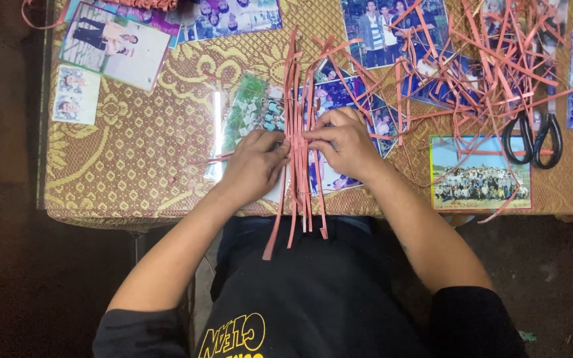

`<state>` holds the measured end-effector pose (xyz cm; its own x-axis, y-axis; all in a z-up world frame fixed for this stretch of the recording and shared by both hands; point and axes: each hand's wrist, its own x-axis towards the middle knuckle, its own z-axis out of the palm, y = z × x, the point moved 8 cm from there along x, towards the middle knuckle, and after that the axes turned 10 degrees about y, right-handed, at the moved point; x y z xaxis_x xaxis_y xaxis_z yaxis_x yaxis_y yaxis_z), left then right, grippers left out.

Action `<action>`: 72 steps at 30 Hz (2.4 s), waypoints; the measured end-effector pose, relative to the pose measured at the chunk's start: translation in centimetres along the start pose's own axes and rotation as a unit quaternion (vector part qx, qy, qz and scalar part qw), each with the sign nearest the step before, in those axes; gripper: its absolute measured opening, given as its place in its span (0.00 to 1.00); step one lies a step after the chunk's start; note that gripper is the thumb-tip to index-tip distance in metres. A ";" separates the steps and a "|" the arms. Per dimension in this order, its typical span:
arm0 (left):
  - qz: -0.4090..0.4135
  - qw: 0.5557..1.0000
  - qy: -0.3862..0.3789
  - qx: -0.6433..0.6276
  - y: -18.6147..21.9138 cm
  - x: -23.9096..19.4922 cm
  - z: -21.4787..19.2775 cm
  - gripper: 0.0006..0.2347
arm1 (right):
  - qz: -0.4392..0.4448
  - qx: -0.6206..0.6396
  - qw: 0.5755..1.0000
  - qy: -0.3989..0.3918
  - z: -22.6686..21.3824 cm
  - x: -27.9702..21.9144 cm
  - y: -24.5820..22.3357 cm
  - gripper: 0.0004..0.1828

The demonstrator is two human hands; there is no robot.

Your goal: The person weaves pink plastic straps by hand on a table, interlacing them into a grid pattern. The person repeatedly picks up straps and threads them through the existing weave, tightening the structure as it grows.

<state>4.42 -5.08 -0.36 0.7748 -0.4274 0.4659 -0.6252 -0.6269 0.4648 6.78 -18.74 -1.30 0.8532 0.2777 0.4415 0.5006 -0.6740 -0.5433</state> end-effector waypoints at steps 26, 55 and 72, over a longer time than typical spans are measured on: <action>0.077 0.988 0.063 0.119 3.5 0.0 -0.5 0.13 | -0.030 0.022 0.992 0.117 -2.5 -0.5 -2.0 0.16; 0.027 0.993 -0.088 0.078 2.5 0.0 1.1 0.19 | 0.034 0.045 0.998 -0.027 -2.1 0.2 -1.4 0.25; 0.012 0.996 -0.068 0.060 1.9 -0.6 1.5 0.19 | 0.011 0.018 0.996 -0.085 -2.5 1.2 -1.0 0.27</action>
<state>2.91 -6.99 -0.91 0.7697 -0.5229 0.3661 -0.6351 -0.6848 0.3573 6.98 -19.44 1.52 0.8754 0.3770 0.3027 0.4831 -0.6572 -0.5786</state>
